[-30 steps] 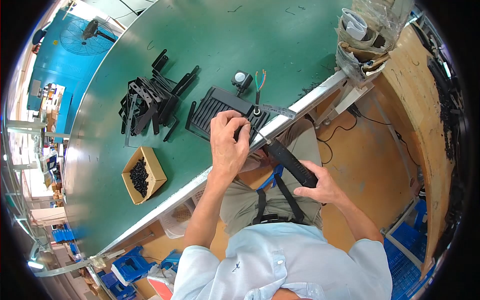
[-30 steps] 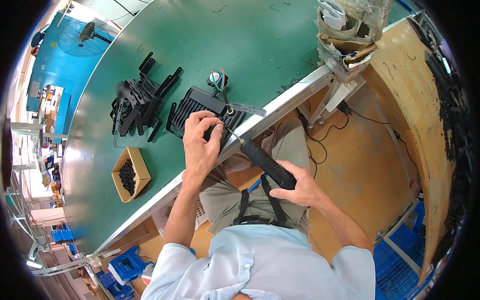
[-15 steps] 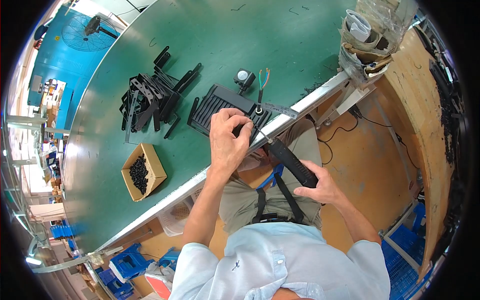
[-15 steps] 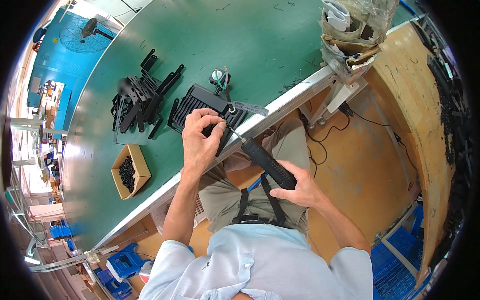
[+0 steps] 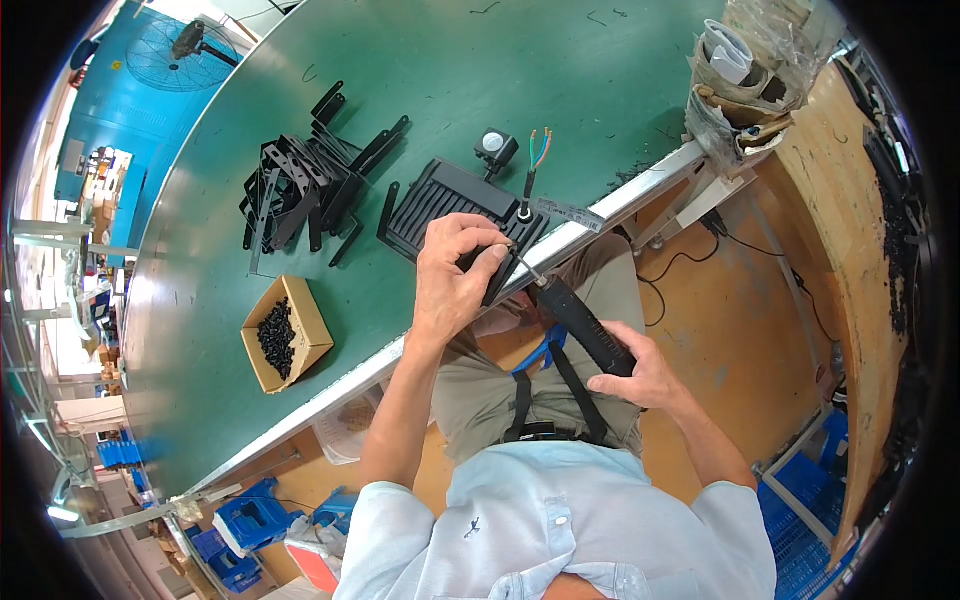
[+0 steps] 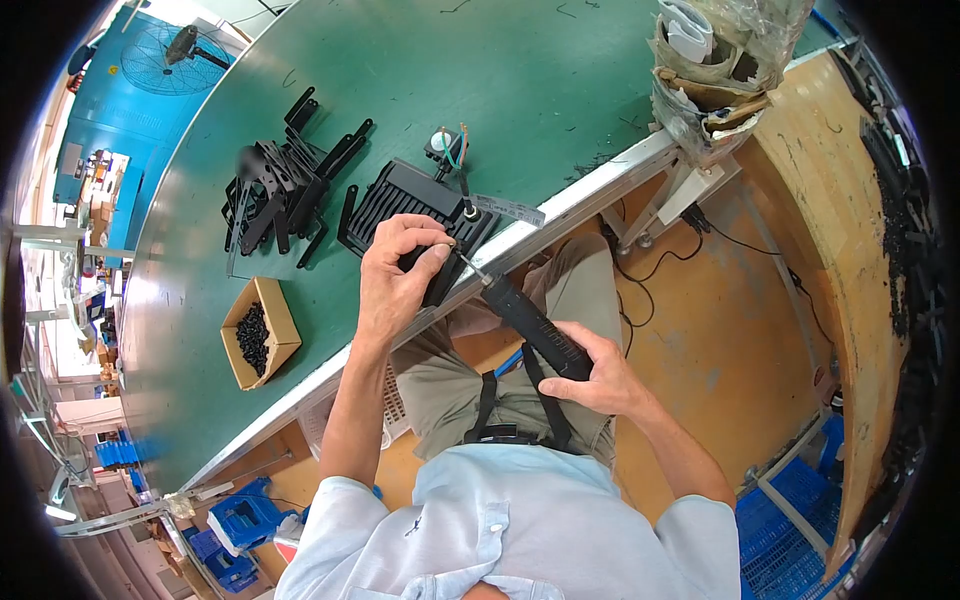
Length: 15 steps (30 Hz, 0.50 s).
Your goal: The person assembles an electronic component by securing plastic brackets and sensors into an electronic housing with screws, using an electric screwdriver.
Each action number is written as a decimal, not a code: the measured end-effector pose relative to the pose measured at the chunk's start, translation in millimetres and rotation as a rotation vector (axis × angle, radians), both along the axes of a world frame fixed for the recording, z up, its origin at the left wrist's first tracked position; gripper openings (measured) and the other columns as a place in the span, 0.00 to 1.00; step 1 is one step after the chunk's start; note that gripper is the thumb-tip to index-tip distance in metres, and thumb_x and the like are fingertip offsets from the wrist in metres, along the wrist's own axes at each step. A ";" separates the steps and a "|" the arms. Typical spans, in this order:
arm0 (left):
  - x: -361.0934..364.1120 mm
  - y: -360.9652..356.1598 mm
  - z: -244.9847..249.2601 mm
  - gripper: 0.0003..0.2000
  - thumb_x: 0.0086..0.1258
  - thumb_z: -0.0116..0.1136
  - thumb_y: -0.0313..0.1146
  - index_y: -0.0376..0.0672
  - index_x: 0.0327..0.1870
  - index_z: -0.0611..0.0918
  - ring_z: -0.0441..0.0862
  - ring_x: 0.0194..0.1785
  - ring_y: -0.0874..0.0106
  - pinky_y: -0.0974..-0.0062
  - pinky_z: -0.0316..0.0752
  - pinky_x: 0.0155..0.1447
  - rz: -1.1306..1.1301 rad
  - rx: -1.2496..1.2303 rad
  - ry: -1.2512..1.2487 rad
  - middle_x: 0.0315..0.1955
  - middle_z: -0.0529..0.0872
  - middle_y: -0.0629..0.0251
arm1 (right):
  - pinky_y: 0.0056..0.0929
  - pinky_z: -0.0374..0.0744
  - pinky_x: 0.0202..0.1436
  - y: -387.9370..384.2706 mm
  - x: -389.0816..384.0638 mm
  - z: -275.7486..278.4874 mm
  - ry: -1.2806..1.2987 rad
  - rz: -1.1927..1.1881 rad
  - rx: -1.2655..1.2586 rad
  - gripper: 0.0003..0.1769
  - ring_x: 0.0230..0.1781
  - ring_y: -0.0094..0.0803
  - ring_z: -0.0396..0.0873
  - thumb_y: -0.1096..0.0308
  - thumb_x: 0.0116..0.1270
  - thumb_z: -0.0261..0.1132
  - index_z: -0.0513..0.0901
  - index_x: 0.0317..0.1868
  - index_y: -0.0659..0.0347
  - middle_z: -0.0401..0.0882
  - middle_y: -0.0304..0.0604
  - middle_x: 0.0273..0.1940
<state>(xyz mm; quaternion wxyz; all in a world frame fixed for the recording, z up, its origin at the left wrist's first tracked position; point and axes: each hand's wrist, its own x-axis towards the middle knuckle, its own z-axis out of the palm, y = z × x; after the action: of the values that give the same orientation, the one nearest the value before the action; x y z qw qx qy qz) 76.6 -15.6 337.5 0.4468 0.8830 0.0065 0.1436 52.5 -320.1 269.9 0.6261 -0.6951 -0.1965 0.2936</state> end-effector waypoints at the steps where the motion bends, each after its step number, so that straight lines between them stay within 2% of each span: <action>1: -0.5 0.2 -1.1 0.07 0.65 0.70 0.25 0.41 0.43 0.92 0.80 0.58 0.64 0.66 0.73 0.65 0.001 -0.001 -0.010 0.48 0.88 0.64 | 0.24 0.77 0.49 0.3 -0.4 1.9 0.041 0.005 -0.004 0.43 0.43 0.22 0.77 0.59 0.59 0.84 0.77 0.71 0.64 0.80 0.34 0.46; 3: -2.5 0.1 -3.8 0.08 0.65 0.69 0.25 0.40 0.44 0.92 0.80 0.58 0.64 0.66 0.73 0.65 0.001 -0.003 -0.029 0.48 0.88 0.64 | 0.24 0.77 0.50 1.2 -1.5 7.5 0.124 0.014 -0.011 0.43 0.44 0.22 0.77 0.60 0.60 0.84 0.76 0.72 0.64 0.80 0.34 0.47; 9: -15.9 -18.3 5.4 0.14 0.60 0.73 0.22 0.40 0.48 0.91 0.80 0.53 0.60 0.63 0.75 0.59 0.007 0.315 -0.168 0.44 0.87 0.60 | 0.22 0.77 0.48 2.5 -12.1 6.4 0.231 -0.023 0.034 0.43 0.42 0.20 0.76 0.60 0.61 0.84 0.75 0.73 0.63 0.80 0.33 0.46; 10: -16.3 -24.0 1.7 0.15 0.58 0.74 0.20 0.40 0.47 0.91 0.79 0.47 0.60 0.63 0.76 0.52 0.027 0.347 -0.242 0.41 0.85 0.61 | 0.22 0.77 0.48 2.6 -14.3 7.5 0.233 -0.026 0.029 0.42 0.42 0.20 0.76 0.60 0.61 0.84 0.75 0.73 0.63 0.79 0.33 0.46; 14: -15.8 -34.6 -13.7 0.12 0.57 0.75 0.18 0.40 0.43 0.90 0.79 0.40 0.63 0.66 0.75 0.41 0.120 0.424 -0.348 0.35 0.84 0.65 | 0.23 0.78 0.46 4.3 -19.8 16.5 0.314 -0.035 0.026 0.42 0.41 0.20 0.76 0.61 0.62 0.83 0.75 0.73 0.64 0.79 0.33 0.45; 15: -15.4 -35.3 -17.1 0.12 0.57 0.76 0.19 0.40 0.42 0.90 0.79 0.40 0.63 0.66 0.75 0.41 0.136 0.421 -0.367 0.35 0.84 0.65 | 0.23 0.78 0.46 4.9 -20.2 18.3 0.353 -0.039 0.031 0.41 0.41 0.20 0.76 0.61 0.62 0.83 0.75 0.73 0.64 0.79 0.33 0.45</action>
<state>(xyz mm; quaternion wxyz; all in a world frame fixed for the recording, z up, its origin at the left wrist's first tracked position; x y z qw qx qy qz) 61.2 -50.9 320.4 0.2368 0.9132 -0.0451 0.3287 32.3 -315.3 288.3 0.6669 -0.6268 -0.0743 0.3959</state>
